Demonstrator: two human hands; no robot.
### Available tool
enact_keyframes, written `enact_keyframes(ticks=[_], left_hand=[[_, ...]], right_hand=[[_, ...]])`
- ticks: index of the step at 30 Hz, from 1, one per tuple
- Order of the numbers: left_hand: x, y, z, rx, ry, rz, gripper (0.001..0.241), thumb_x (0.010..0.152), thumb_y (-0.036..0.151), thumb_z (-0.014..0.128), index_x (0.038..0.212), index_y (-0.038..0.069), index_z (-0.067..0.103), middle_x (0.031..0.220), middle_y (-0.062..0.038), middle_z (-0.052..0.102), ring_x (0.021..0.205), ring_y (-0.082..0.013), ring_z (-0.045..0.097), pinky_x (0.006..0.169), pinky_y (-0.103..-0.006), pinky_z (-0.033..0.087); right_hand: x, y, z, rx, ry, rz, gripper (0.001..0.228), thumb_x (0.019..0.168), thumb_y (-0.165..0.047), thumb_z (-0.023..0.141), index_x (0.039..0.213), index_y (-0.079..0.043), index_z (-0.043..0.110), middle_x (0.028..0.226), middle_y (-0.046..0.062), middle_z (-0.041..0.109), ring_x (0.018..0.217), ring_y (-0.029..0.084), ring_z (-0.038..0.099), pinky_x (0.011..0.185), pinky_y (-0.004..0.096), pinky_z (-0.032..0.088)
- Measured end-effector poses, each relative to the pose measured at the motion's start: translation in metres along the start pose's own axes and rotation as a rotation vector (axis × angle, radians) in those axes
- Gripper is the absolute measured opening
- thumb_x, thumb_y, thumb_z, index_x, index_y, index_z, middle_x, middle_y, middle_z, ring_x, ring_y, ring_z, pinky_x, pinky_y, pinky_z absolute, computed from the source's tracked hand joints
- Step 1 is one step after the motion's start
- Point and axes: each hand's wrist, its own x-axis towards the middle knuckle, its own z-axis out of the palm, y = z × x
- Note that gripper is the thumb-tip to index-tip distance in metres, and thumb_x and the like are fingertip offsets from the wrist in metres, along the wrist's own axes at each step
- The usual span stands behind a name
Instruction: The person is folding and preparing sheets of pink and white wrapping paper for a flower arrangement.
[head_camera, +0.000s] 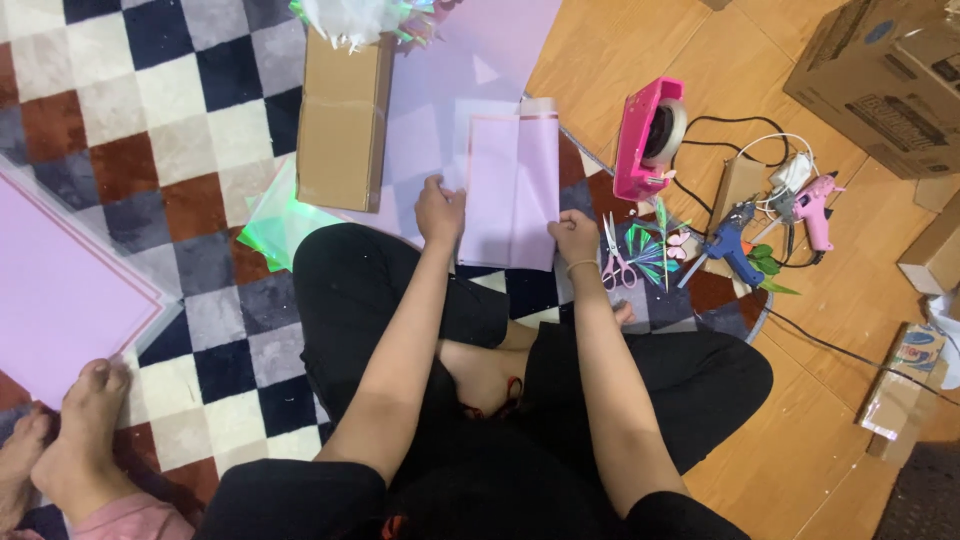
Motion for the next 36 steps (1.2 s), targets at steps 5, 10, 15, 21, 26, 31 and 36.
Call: enact_keyframes(ticks=[5,10,15,21,26,31,36], left_hand=[[-0.007,0.001,-0.003,-0.174,-0.196,0.096,0.016,0.083,0.03,0.074,0.098,0.026,0.077,0.088,0.0,0.074,0.094,-0.0289,0.072,0.083,-0.0435,0.058],[-0.066,0.06,-0.074,-0.577,-0.368,0.011,0.02,0.087,0.024,0.073,0.106,0.021,0.077,0.089,-0.002,0.077,0.078,-0.0122,0.072,0.068,-0.0289,0.064],[-0.098,0.094,-0.115,-0.676,-0.479,0.102,0.029,0.091,0.018,0.074,0.118,0.008,0.073,0.097,-0.01,0.078,0.084,-0.0142,0.071,0.075,-0.0299,0.063],[-0.128,0.134,-0.158,-0.736,-0.533,0.195,0.023,0.094,0.014,0.07,0.117,0.012,0.074,0.094,-0.005,0.077,0.082,-0.0071,0.068,0.075,-0.0222,0.062],[-0.133,0.136,-0.17,-0.778,-0.542,0.239,0.025,0.095,0.012,0.07,0.12,0.01,0.073,0.098,-0.009,0.077,0.086,-0.0101,0.069,0.077,-0.0247,0.061],[-0.128,0.136,-0.18,-0.752,-0.615,0.409,0.035,0.094,0.01,0.072,0.128,0.011,0.068,0.11,-0.013,0.073,0.096,-0.0149,0.068,0.087,-0.0341,0.061],[-0.137,0.175,-0.197,-0.892,-0.718,0.399,0.064,0.098,0.04,0.072,0.142,0.001,0.047,0.148,-0.033,0.045,0.139,-0.0486,0.042,0.115,-0.0619,0.034]], right_hand=[[-0.027,-0.008,-0.035,0.229,0.003,-0.032,0.019,0.078,-0.017,0.078,0.097,-0.013,0.077,0.07,0.001,0.07,0.063,0.011,0.061,0.058,0.028,0.052],[-0.083,-0.026,-0.083,0.407,0.081,0.006,0.026,0.083,-0.016,0.078,0.106,-0.007,0.073,0.079,0.002,0.07,0.066,0.01,0.058,0.056,0.024,0.051],[-0.128,-0.042,-0.128,0.581,0.155,0.01,0.02,0.084,-0.011,0.079,0.103,-0.008,0.074,0.076,0.002,0.071,0.061,0.008,0.064,0.055,0.02,0.055],[-0.163,-0.08,-0.165,0.609,0.176,-0.062,0.019,0.085,-0.01,0.08,0.103,-0.008,0.074,0.08,0.001,0.072,0.068,0.005,0.065,0.062,0.019,0.057],[-0.178,-0.088,-0.168,0.635,0.199,-0.086,0.019,0.085,-0.007,0.08,0.102,-0.007,0.073,0.078,0.0,0.071,0.067,0.005,0.065,0.062,0.018,0.058],[-0.198,-0.092,-0.169,0.629,0.219,-0.088,0.016,0.085,-0.006,0.08,0.1,-0.008,0.074,0.077,0.001,0.071,0.065,0.005,0.065,0.061,0.02,0.059],[-0.226,-0.101,-0.186,0.598,0.148,-0.153,0.02,0.082,-0.003,0.083,0.1,-0.004,0.074,0.079,0.002,0.07,0.069,0.005,0.064,0.065,0.019,0.058]])
